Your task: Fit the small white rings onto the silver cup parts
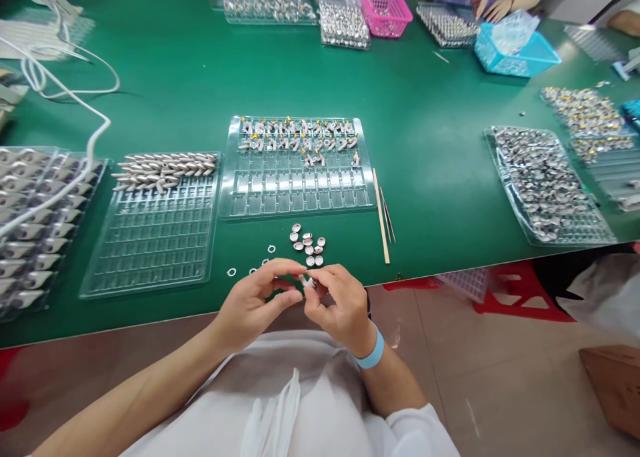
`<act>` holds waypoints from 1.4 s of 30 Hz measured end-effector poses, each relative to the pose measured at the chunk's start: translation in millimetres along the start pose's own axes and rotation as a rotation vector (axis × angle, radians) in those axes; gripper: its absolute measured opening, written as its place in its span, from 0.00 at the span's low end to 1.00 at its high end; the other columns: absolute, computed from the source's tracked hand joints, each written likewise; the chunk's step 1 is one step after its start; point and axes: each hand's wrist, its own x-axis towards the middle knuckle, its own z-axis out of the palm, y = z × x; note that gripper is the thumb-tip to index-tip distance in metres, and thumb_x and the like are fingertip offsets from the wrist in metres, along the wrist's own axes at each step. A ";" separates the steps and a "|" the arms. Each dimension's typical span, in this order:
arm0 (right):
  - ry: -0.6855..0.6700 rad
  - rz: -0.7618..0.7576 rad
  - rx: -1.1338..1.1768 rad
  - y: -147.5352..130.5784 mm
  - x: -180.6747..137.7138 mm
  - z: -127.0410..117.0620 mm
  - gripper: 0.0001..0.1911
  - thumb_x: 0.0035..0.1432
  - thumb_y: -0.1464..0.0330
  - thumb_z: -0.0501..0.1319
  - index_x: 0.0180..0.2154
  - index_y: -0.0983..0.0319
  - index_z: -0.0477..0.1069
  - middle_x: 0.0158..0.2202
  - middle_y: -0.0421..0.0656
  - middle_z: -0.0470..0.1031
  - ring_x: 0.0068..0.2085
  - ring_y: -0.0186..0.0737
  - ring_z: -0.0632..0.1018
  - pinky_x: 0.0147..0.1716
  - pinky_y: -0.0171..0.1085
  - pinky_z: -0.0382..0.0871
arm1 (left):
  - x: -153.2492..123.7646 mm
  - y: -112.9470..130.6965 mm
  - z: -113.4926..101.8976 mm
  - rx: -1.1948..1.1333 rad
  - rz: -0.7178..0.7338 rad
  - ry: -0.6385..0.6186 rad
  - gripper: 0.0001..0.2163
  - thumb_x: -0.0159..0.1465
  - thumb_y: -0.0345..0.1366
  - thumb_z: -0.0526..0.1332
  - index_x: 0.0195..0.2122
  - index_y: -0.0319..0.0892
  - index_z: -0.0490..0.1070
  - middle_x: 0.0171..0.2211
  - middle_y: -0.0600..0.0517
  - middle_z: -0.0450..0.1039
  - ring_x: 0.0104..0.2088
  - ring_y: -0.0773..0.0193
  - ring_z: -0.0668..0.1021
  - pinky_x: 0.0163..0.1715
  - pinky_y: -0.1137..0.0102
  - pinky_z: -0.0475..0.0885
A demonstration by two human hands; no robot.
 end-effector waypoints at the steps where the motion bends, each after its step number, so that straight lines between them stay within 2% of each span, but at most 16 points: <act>1: 0.002 0.034 0.009 -1.5 0.4 -0.2 0.12 0.57 0.74 0.59 0.43 0.58 0.72 0.34 0.44 0.76 0.30 0.35 0.76 0.30 0.36 0.74 | -0.7 -2.3 -0.8 0.116 0.141 0.007 0.12 0.63 0.32 0.63 0.47 0.44 0.72 0.44 0.45 0.74 0.43 0.60 0.76 0.41 0.65 0.76; 4: -0.014 0.087 0.048 -6.2 1.9 0.2 0.10 0.57 0.74 0.59 0.41 0.59 0.73 0.34 0.43 0.76 0.31 0.35 0.76 0.30 0.36 0.74 | 1.0 -6.7 -2.4 0.400 0.504 0.073 0.14 0.62 0.27 0.63 0.49 0.46 0.72 0.41 0.46 0.76 0.41 0.60 0.77 0.41 0.64 0.75; 7: -0.040 0.119 0.081 -10.7 2.6 1.6 0.10 0.58 0.74 0.59 0.41 0.59 0.74 0.34 0.43 0.76 0.32 0.36 0.76 0.31 0.36 0.74 | 4.4 -7.5 -2.8 0.534 0.653 0.118 0.14 0.63 0.26 0.60 0.48 0.45 0.72 0.36 0.47 0.78 0.37 0.61 0.77 0.37 0.66 0.75; 12: -0.065 0.152 0.123 -13.8 0.0 0.3 0.12 0.60 0.73 0.59 0.45 0.58 0.74 0.37 0.45 0.77 0.35 0.37 0.77 0.33 0.37 0.75 | 3.6 -9.0 -4.7 0.639 0.664 0.148 0.11 0.64 0.27 0.58 0.45 0.45 0.74 0.34 0.47 0.79 0.35 0.61 0.79 0.35 0.67 0.76; 17: -0.107 0.200 0.240 -11.6 -5.6 -3.4 0.17 0.63 0.73 0.56 0.52 0.56 0.72 0.41 0.46 0.77 0.39 0.39 0.78 0.35 0.38 0.77 | 1.5 -12.0 -5.8 0.602 0.636 0.154 0.13 0.63 0.25 0.59 0.46 0.46 0.74 0.36 0.47 0.80 0.35 0.62 0.79 0.33 0.68 0.76; 23: -0.068 0.340 0.431 -11.9 -6.7 -2.5 0.13 0.62 0.71 0.60 0.47 0.55 0.76 0.38 0.43 0.76 0.31 0.34 0.77 0.29 0.35 0.76 | 0.9 -11.3 -6.5 0.506 0.616 0.124 0.17 0.63 0.23 0.58 0.50 0.47 0.73 0.40 0.45 0.79 0.39 0.60 0.80 0.37 0.66 0.75; 27: -0.067 0.472 0.587 -12.5 -6.3 -1.8 0.10 0.60 0.69 0.63 0.44 0.56 0.77 0.38 0.43 0.77 0.29 0.33 0.77 0.27 0.34 0.77 | 0.9 -7.5 -7.0 0.493 0.659 0.117 0.19 0.62 0.22 0.59 0.51 0.46 0.72 0.39 0.45 0.79 0.39 0.60 0.80 0.38 0.66 0.76; 34: -0.057 0.481 0.686 -9.9 -6.9 -1.6 0.09 0.60 0.70 0.63 0.42 0.56 0.79 0.37 0.42 0.76 0.29 0.32 0.77 0.26 0.34 0.77 | 2.6 -3.7 -6.5 0.480 0.691 0.116 0.15 0.62 0.22 0.61 0.48 0.42 0.73 0.35 0.46 0.81 0.35 0.62 0.81 0.36 0.68 0.77; 42: -0.056 0.534 0.752 -12.6 -4.9 0.0 0.09 0.60 0.71 0.63 0.41 0.56 0.78 0.37 0.42 0.74 0.32 0.33 0.76 0.29 0.33 0.77 | 3.6 -8.6 -5.5 0.433 0.765 0.142 0.15 0.62 0.21 0.60 0.49 0.39 0.72 0.36 0.45 0.80 0.37 0.62 0.81 0.35 0.68 0.78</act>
